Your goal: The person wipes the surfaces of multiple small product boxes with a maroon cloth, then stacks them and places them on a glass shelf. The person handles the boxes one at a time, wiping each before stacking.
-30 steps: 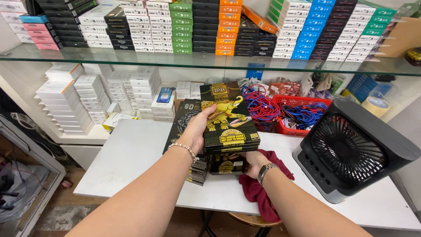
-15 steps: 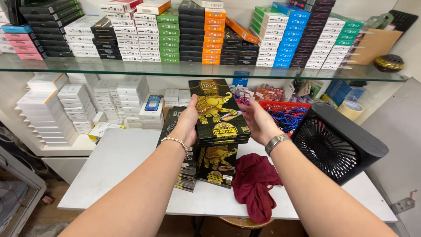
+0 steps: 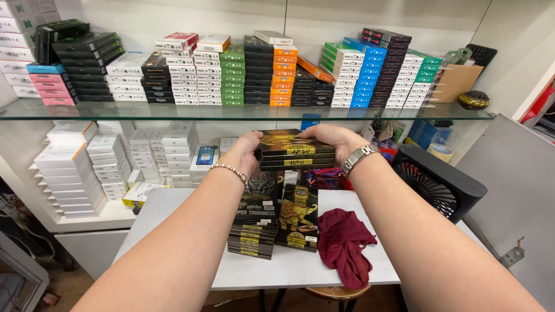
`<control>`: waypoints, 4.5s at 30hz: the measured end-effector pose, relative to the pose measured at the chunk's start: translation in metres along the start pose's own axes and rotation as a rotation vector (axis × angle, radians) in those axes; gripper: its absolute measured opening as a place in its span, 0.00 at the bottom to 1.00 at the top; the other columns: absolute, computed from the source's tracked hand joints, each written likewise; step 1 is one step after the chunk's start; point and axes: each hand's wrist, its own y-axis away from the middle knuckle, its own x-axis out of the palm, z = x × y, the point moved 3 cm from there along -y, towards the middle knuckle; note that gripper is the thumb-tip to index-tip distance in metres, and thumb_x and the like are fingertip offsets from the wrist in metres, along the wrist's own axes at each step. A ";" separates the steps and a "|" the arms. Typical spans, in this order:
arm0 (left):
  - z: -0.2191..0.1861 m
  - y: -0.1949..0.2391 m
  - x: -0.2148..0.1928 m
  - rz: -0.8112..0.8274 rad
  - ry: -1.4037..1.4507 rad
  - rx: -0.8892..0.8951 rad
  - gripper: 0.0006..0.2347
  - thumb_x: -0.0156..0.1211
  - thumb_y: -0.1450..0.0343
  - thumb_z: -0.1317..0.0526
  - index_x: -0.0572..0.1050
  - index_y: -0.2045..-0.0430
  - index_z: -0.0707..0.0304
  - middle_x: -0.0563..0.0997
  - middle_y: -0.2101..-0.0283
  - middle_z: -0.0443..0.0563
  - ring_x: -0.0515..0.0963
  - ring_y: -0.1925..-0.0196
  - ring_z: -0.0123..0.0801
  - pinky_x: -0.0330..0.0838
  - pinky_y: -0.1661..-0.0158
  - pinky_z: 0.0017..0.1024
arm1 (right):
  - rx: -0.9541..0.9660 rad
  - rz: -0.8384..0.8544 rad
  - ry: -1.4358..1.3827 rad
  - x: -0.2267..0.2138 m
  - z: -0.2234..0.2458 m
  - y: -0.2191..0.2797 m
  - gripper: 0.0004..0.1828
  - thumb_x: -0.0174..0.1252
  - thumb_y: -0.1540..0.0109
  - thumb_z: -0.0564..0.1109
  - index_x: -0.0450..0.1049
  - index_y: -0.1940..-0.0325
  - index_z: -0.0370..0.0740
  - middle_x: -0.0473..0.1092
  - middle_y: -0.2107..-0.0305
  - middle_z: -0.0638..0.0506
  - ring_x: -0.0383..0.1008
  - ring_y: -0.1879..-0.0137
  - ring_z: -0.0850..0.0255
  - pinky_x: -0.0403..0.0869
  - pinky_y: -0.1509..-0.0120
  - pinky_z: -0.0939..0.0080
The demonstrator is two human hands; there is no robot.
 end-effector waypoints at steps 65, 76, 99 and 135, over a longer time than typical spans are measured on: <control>-0.146 0.080 -0.264 -0.187 0.008 0.424 0.21 0.52 0.25 0.51 0.74 0.49 0.74 0.83 0.51 0.62 0.85 0.57 0.39 0.81 0.57 0.36 | -0.175 0.296 -0.315 0.315 0.022 -0.082 0.16 0.56 0.36 0.45 0.73 0.49 0.32 0.78 0.54 0.41 0.80 0.52 0.52 0.79 0.44 0.54; -0.172 0.050 -0.243 -0.144 -0.039 0.455 0.21 0.49 0.24 0.51 0.73 0.47 0.74 0.83 0.50 0.63 0.83 0.55 0.40 0.78 0.55 0.36 | -0.219 0.247 -0.294 0.295 0.054 -0.092 0.15 0.58 0.39 0.46 0.74 0.52 0.35 0.78 0.59 0.43 0.80 0.56 0.53 0.80 0.47 0.53; -0.323 -0.013 -0.241 0.333 -0.287 0.254 0.21 0.51 0.24 0.50 0.76 0.52 0.74 0.87 0.59 0.57 0.87 0.64 0.33 0.82 0.62 0.29 | -0.353 -0.089 -0.435 0.336 0.149 -0.154 0.17 0.53 0.38 0.52 0.73 0.52 0.39 0.77 0.61 0.46 0.79 0.59 0.55 0.79 0.51 0.54; -0.560 0.147 -0.106 0.104 -0.423 1.512 0.16 0.51 0.26 0.52 0.84 0.73 0.62 0.85 0.72 0.51 0.86 0.68 0.38 0.76 0.63 0.33 | -0.541 -0.463 -0.537 0.336 0.384 -0.041 0.16 0.50 0.36 0.52 0.73 0.51 0.40 0.77 0.58 0.51 0.79 0.53 0.59 0.78 0.47 0.56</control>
